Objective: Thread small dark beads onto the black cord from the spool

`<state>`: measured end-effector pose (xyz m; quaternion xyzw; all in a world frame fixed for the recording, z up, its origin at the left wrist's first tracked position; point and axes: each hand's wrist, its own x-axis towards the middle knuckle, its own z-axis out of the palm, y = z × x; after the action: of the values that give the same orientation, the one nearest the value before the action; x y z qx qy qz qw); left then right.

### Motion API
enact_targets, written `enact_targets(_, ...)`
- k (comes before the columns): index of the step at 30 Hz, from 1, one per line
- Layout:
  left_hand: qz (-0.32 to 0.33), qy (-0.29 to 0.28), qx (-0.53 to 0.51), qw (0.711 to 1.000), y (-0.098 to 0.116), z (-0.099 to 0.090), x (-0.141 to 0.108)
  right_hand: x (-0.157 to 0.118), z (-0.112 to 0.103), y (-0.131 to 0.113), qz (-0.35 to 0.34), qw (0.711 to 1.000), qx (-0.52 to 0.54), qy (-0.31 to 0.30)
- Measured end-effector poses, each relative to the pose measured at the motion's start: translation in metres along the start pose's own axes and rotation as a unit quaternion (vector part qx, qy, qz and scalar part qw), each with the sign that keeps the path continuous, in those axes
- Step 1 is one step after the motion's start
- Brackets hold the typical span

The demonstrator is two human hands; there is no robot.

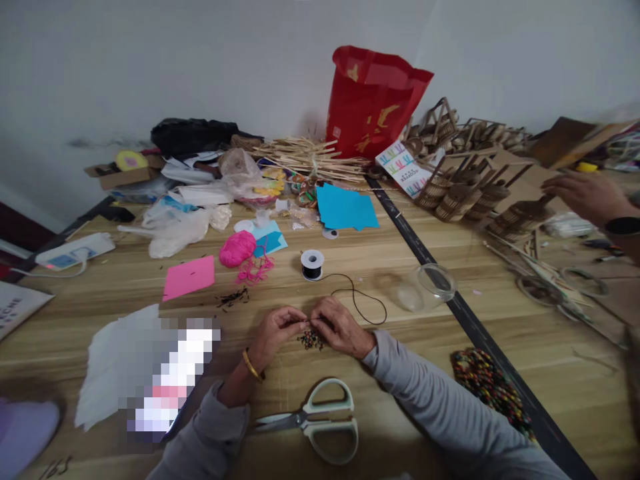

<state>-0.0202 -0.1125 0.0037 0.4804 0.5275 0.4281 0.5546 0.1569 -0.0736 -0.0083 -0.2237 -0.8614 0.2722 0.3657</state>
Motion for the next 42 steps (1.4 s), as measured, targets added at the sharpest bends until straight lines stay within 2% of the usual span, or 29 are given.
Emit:
enact_targets(19, 0.015, -0.009, -0.002, 1.000, -0.0066, -0.0016, 0.0016, -0.0002, 0.0005, 0.0013, -0.005, 1.000, 0.015, -0.012)
enact_targets(28, 0.016, -0.012, 0.004, 1.000, -0.0025, -0.0005, -0.0002, 0.0007, 0.0007, 0.0015, -0.012, 1.000, 0.012, -0.004)
enact_targets(42, -0.003, -0.014, -0.008, 1.000, -0.0063, -0.0021, 0.0008, 0.0004, -0.0013, -0.0014, -0.005, 1.000, 0.010, -0.014)
